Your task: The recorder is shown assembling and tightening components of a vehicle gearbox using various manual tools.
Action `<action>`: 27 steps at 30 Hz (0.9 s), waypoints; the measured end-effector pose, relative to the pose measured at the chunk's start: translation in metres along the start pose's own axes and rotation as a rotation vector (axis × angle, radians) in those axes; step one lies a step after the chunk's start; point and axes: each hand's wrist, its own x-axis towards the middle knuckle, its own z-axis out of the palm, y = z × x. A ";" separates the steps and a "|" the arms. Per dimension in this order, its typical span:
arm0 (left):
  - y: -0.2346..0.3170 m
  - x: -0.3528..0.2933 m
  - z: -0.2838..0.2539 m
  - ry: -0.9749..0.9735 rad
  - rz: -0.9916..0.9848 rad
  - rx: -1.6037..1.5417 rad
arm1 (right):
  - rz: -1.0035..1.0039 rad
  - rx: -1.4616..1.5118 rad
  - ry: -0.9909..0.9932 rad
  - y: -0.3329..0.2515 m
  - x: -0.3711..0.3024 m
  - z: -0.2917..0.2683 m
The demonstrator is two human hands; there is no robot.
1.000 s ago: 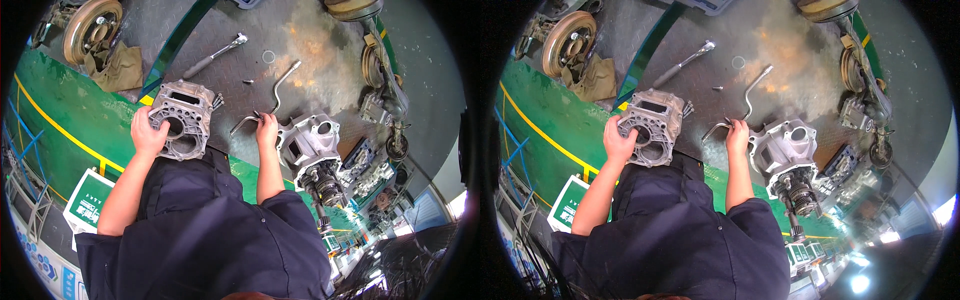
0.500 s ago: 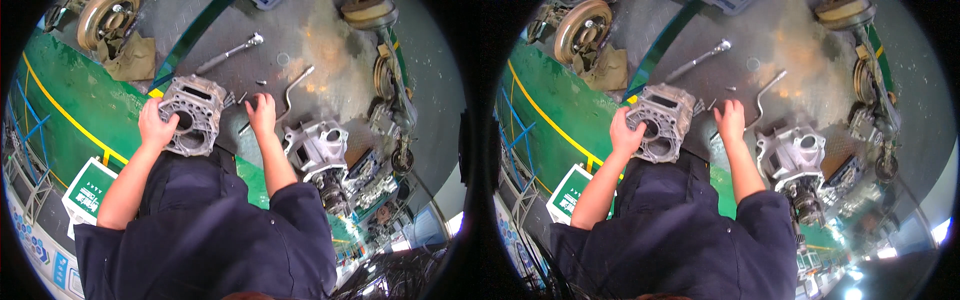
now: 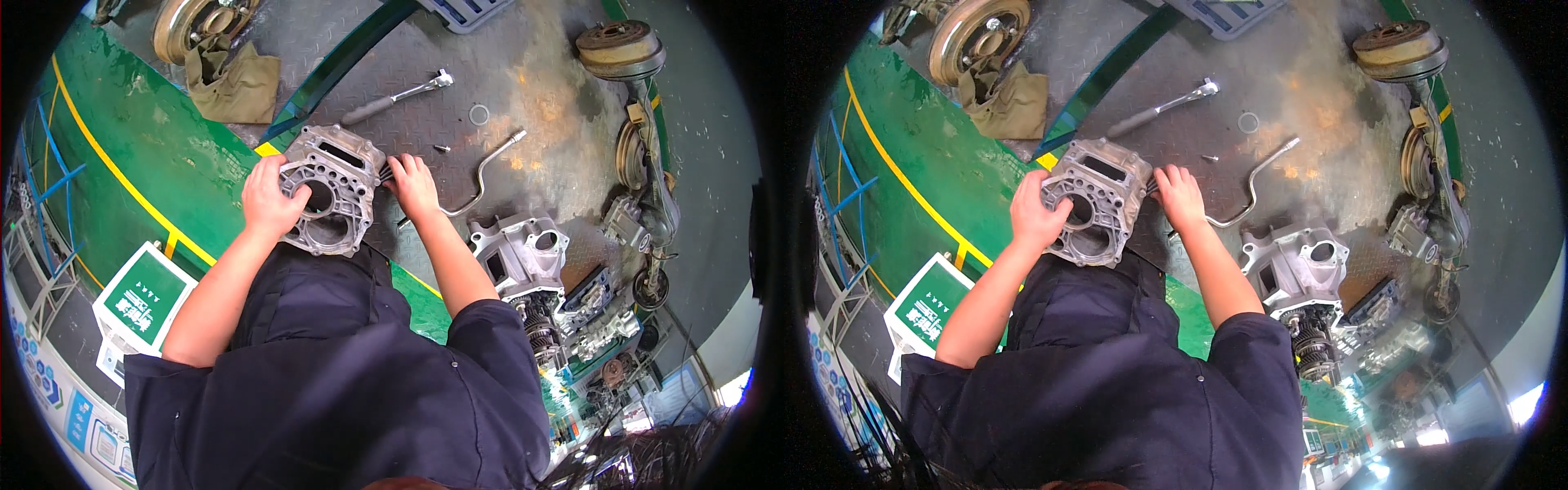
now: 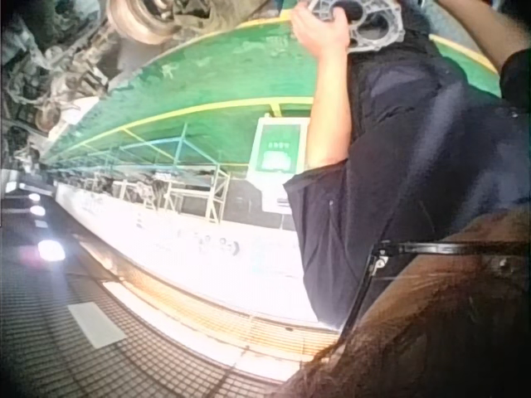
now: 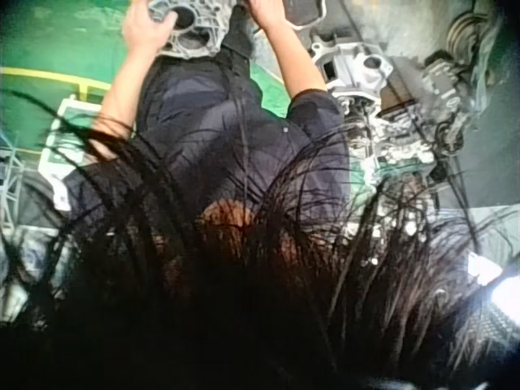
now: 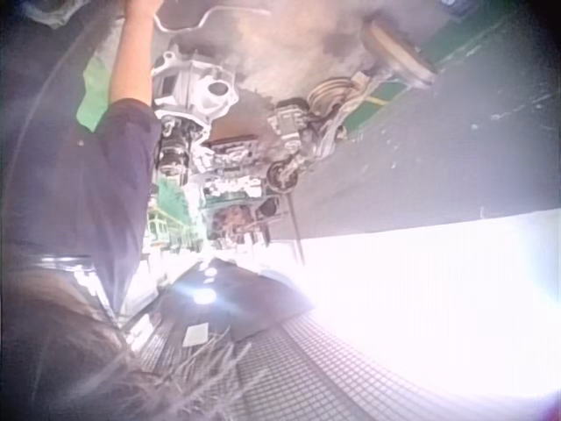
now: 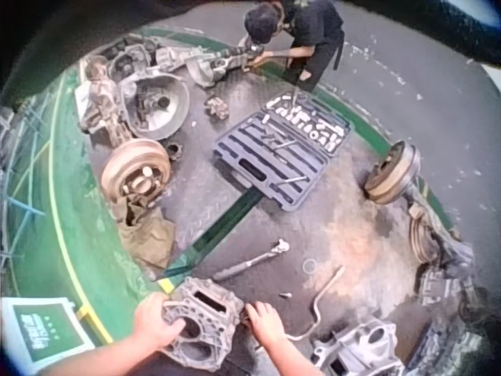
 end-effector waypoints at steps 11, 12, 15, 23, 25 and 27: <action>-0.002 0.001 0.000 0.009 0.007 -0.013 | 0.066 -0.049 0.011 0.000 -0.017 0.016; -0.003 0.001 0.001 0.010 0.011 -0.006 | 0.045 -0.040 -0.004 0.003 -0.017 0.016; -0.002 0.000 0.000 0.000 0.011 0.002 | 0.032 -0.043 0.001 -0.001 -0.021 0.015; -0.002 -0.001 0.003 -0.003 0.010 0.018 | 0.119 -0.068 0.076 0.000 -0.027 0.027; -0.003 -0.001 0.003 0.002 0.024 0.016 | 0.143 -0.016 0.082 0.003 -0.031 0.024; -0.003 -0.002 0.003 0.010 0.012 -0.002 | 0.083 0.091 0.120 0.006 -0.037 0.021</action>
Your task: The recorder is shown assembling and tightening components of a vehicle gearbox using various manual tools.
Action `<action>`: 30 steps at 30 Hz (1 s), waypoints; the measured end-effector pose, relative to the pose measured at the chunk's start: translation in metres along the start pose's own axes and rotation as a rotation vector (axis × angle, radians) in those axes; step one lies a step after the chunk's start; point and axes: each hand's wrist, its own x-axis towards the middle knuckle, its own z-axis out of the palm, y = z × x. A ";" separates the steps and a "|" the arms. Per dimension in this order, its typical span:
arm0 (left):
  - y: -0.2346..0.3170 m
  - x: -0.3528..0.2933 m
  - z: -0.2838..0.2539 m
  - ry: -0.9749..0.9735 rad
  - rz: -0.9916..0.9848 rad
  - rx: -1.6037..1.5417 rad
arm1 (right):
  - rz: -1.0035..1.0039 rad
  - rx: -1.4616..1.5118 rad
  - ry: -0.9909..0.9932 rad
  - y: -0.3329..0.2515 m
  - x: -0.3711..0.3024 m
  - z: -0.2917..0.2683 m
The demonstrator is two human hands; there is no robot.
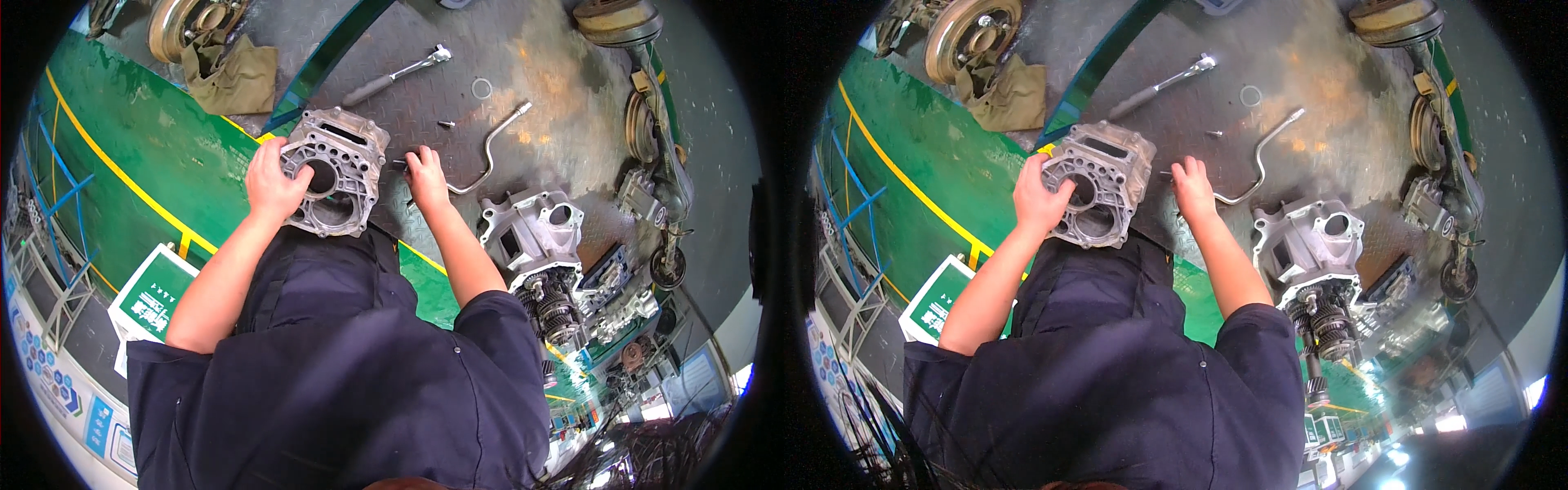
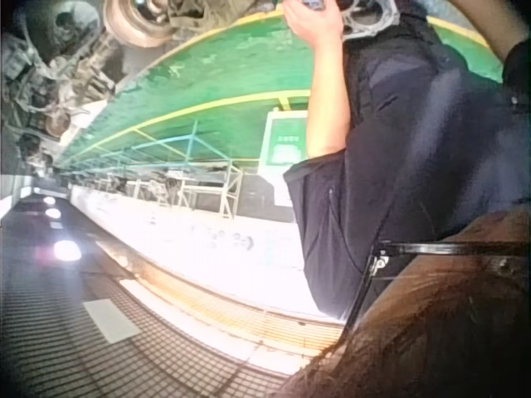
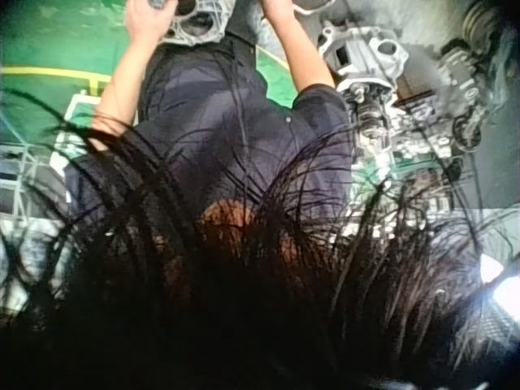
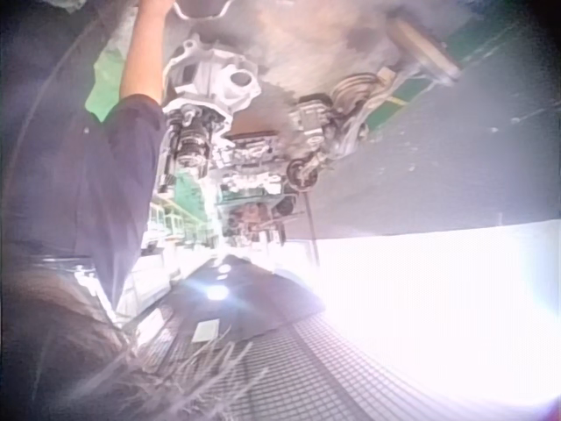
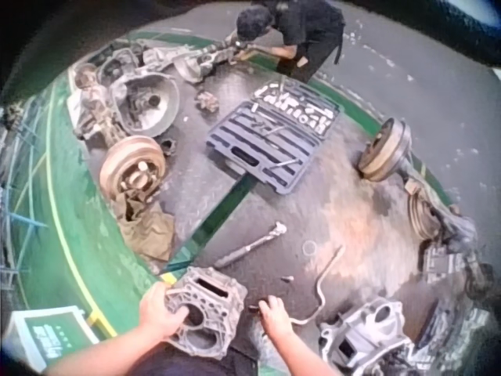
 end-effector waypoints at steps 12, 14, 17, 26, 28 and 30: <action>0.015 -0.003 -0.018 0.006 0.139 0.013 | 0.575 0.477 0.445 0.001 -0.036 0.005; 0.033 -0.018 -0.037 0.052 0.377 -0.064 | 0.803 0.792 0.374 -0.013 -0.052 -0.015; 0.059 -0.069 -0.060 -0.379 0.501 -0.435 | 0.766 0.872 0.366 -0.065 -0.077 -0.054; 0.111 -0.106 -0.023 -1.226 -1.145 -1.716 | 0.062 0.500 0.212 -0.190 -0.123 -0.141; 0.109 -0.101 -0.032 -1.314 -1.098 -1.646 | 0.031 0.371 0.209 -0.201 -0.130 -0.143; 0.086 -0.104 -0.030 -1.364 -1.048 -1.836 | -0.039 0.375 0.415 -0.216 -0.133 -0.149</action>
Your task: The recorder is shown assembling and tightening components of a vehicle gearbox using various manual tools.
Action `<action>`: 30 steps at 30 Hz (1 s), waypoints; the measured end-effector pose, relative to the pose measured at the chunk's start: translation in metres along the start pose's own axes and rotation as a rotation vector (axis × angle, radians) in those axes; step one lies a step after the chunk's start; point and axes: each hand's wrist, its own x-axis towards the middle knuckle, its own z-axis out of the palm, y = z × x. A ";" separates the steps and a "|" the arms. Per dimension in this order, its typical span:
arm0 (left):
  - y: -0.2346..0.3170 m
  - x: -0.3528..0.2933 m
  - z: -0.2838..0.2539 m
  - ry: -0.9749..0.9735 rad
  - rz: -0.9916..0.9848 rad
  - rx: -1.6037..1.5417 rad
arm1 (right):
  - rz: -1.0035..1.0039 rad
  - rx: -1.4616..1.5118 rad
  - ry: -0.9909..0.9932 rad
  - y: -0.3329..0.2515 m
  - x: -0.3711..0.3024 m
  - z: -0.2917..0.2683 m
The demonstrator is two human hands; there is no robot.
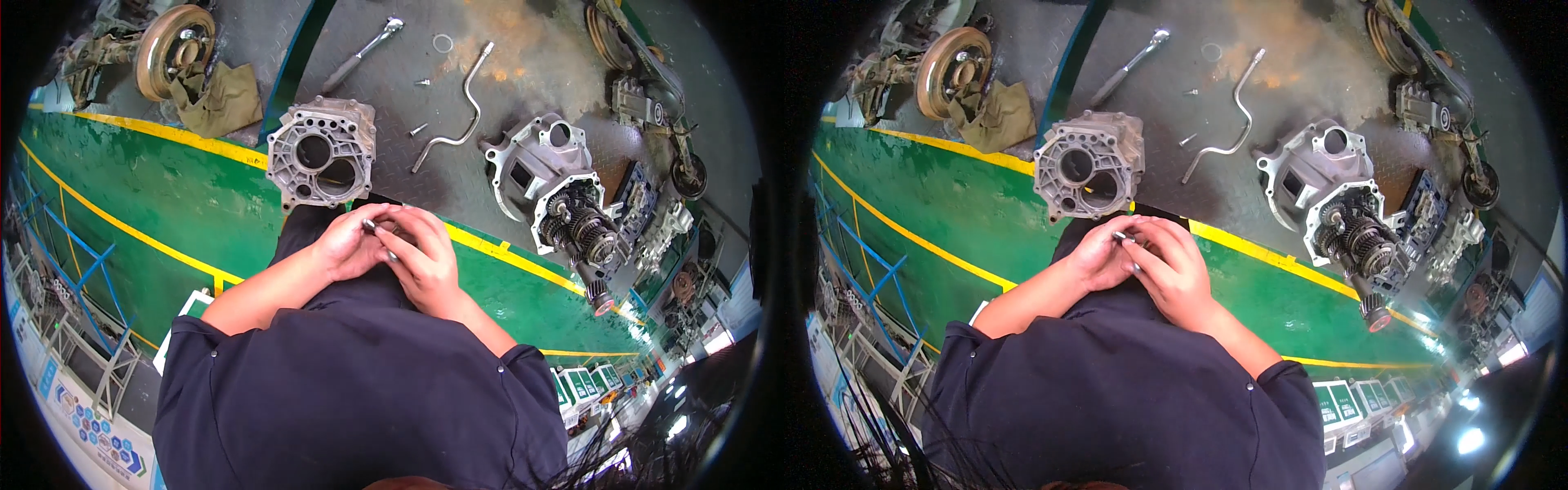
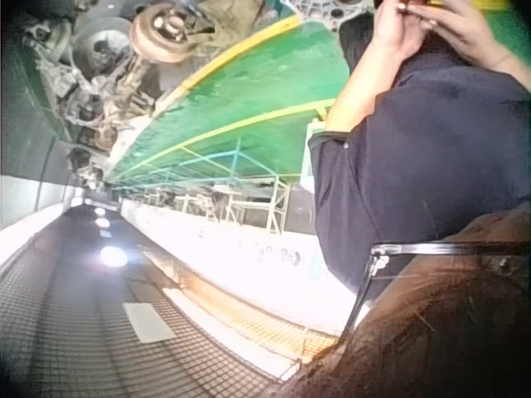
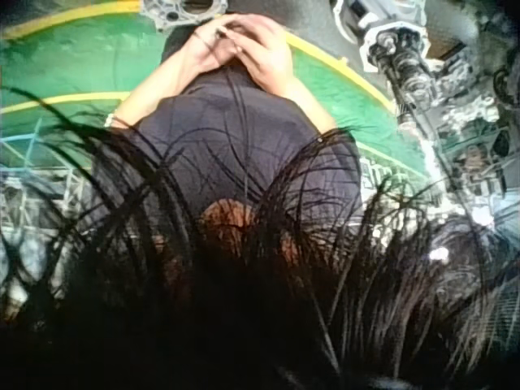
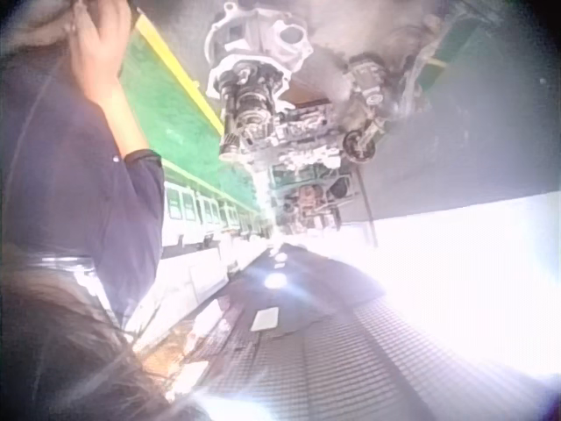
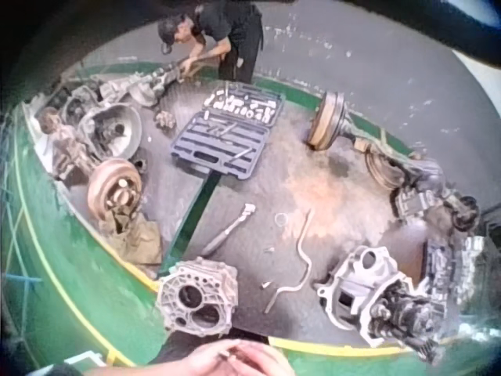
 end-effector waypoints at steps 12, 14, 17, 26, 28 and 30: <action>0.026 -0.155 -0.085 0.331 0.261 0.547 | 0.798 0.123 0.062 0.178 -0.049 0.129; 0.025 -0.187 -0.107 0.349 0.363 0.506 | 0.637 -0.179 0.107 0.161 -0.029 0.147; 0.022 -0.225 -0.135 0.407 0.482 0.441 | 0.609 -0.310 0.029 0.194 -0.019 0.168; -0.005 -0.297 -0.199 0.434 0.585 0.261 | 0.519 -0.485 -0.079 0.212 -0.021 0.193; -0.009 -0.302 -0.204 0.422 0.588 0.248 | 0.516 -0.508 -0.071 0.219 -0.021 0.195; -0.011 -0.304 -0.206 0.425 0.580 0.250 | 0.510 -0.505 -0.100 0.224 -0.019 0.191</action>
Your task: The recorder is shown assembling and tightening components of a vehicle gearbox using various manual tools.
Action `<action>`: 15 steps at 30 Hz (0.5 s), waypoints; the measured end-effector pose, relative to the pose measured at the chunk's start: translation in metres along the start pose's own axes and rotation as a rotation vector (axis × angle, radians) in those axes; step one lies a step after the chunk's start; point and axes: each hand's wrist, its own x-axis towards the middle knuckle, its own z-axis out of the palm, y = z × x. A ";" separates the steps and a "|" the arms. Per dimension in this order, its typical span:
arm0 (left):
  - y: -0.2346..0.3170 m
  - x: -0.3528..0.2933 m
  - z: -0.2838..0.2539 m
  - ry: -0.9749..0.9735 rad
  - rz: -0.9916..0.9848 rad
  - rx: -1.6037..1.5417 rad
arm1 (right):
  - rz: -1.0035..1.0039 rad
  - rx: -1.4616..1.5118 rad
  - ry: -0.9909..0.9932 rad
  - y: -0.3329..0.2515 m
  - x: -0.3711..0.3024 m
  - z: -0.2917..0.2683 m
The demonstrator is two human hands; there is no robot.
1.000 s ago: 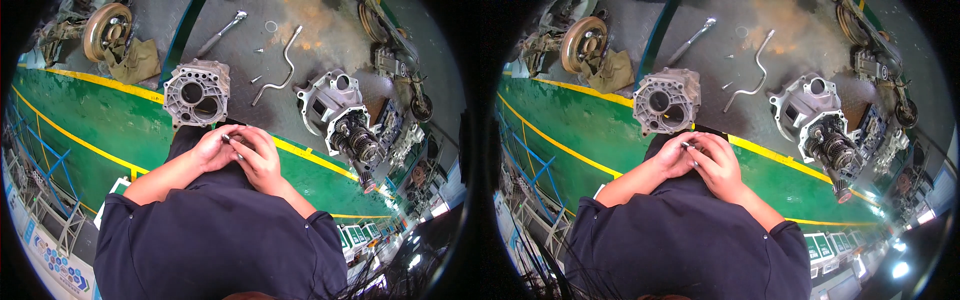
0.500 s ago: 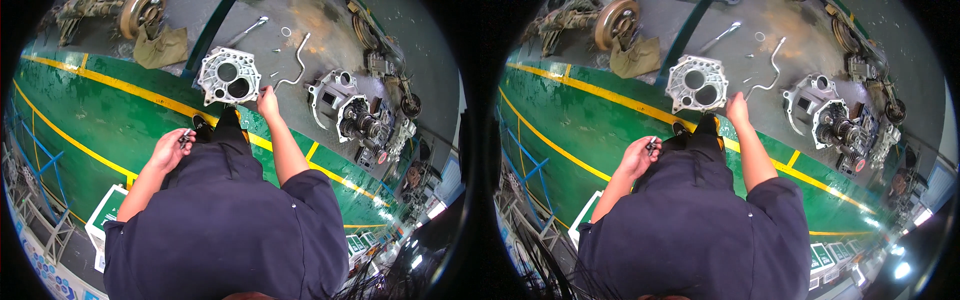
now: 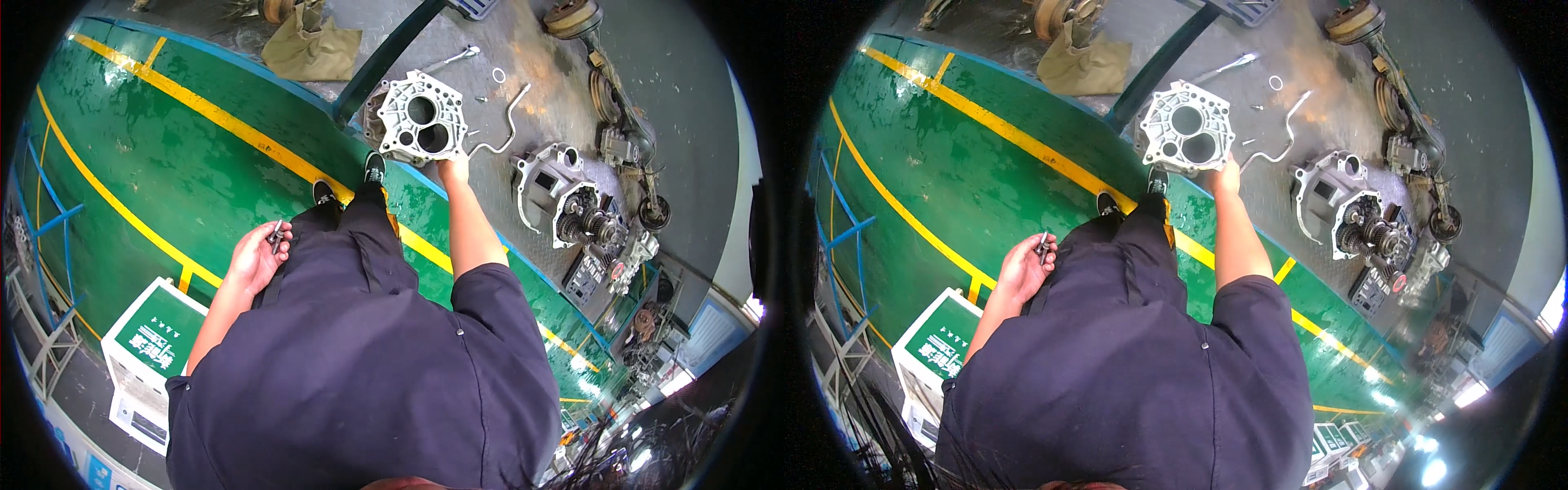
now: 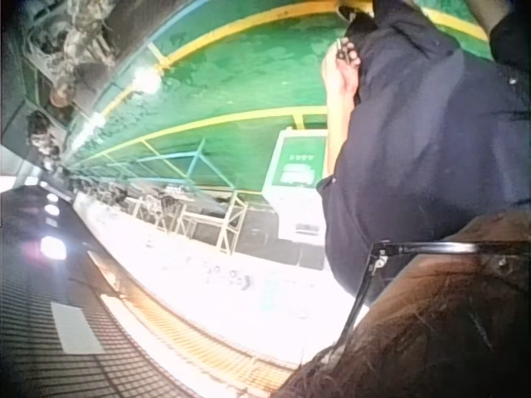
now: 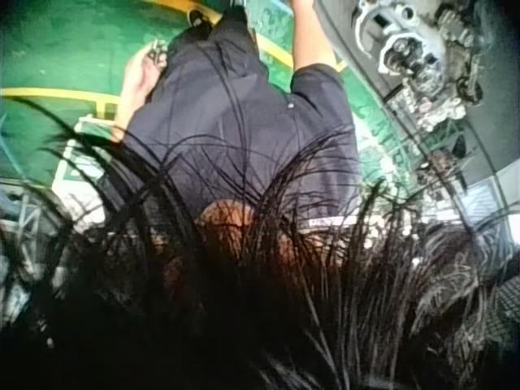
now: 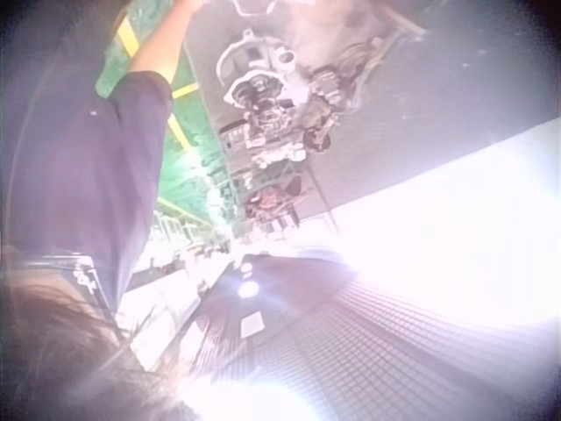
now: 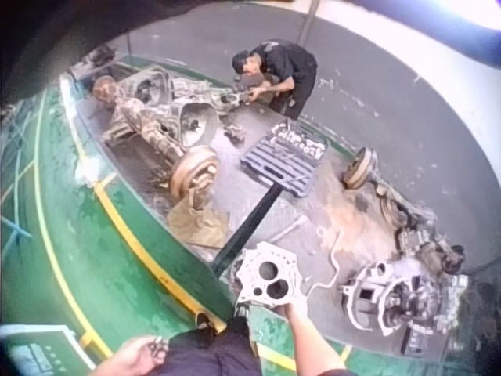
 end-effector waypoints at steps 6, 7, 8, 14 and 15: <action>-0.002 0.006 0.007 -0.023 -0.013 0.023 | 0.026 -0.011 -0.120 -0.016 0.002 -0.014; 0.000 0.009 0.011 -0.034 -0.016 0.027 | -0.016 0.022 -0.056 -0.007 0.002 -0.012; 0.001 0.012 0.016 -0.047 -0.026 0.035 | -0.058 0.055 0.008 0.003 0.002 -0.011; -0.006 0.012 0.024 -0.031 -0.051 0.047 | 0.097 0.276 0.133 -0.016 -0.017 -0.019; -0.005 0.015 0.026 -0.046 -0.068 0.057 | 0.144 0.336 0.151 -0.002 -0.015 -0.011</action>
